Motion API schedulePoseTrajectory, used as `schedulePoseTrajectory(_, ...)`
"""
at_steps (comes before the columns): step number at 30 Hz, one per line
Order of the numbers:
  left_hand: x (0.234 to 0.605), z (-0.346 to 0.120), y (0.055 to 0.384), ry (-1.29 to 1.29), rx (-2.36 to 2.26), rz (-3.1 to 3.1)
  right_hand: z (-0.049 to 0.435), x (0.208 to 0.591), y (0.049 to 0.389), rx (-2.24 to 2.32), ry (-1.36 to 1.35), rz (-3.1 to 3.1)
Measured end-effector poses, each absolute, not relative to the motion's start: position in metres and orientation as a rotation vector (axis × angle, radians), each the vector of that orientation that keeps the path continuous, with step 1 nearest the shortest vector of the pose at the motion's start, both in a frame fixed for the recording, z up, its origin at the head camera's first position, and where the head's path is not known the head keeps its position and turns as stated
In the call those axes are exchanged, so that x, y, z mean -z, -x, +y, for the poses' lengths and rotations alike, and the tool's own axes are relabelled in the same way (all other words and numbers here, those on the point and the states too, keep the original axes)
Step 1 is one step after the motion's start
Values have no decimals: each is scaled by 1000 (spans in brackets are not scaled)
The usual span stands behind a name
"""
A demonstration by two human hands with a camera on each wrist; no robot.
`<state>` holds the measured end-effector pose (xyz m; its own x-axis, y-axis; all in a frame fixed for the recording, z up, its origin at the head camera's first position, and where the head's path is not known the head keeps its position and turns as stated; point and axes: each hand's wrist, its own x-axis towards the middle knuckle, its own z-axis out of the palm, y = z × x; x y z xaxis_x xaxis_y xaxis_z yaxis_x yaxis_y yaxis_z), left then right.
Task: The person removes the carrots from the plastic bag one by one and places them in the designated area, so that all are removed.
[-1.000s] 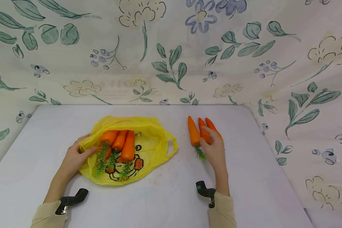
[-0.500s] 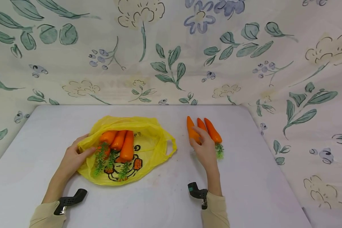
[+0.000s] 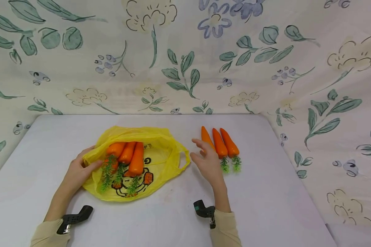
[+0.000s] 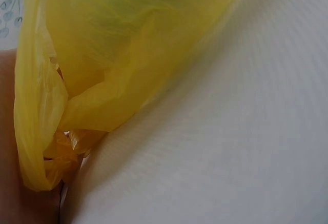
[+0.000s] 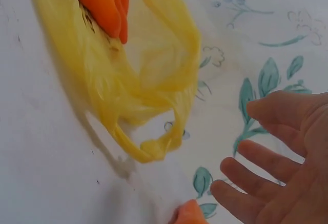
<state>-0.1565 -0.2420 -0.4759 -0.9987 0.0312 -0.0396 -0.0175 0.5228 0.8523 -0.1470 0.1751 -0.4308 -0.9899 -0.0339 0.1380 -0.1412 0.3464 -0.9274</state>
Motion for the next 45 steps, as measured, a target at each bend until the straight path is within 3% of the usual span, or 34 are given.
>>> schedulePoseTrajectory(17,477,-244,156,-25,-1475,2721,125,431,146,-1730,-370,-2558)
schedulePoseTrajectory(45,478,-242,156,-38,-1516,2712,82,431,148,-1877,-576,-2678)
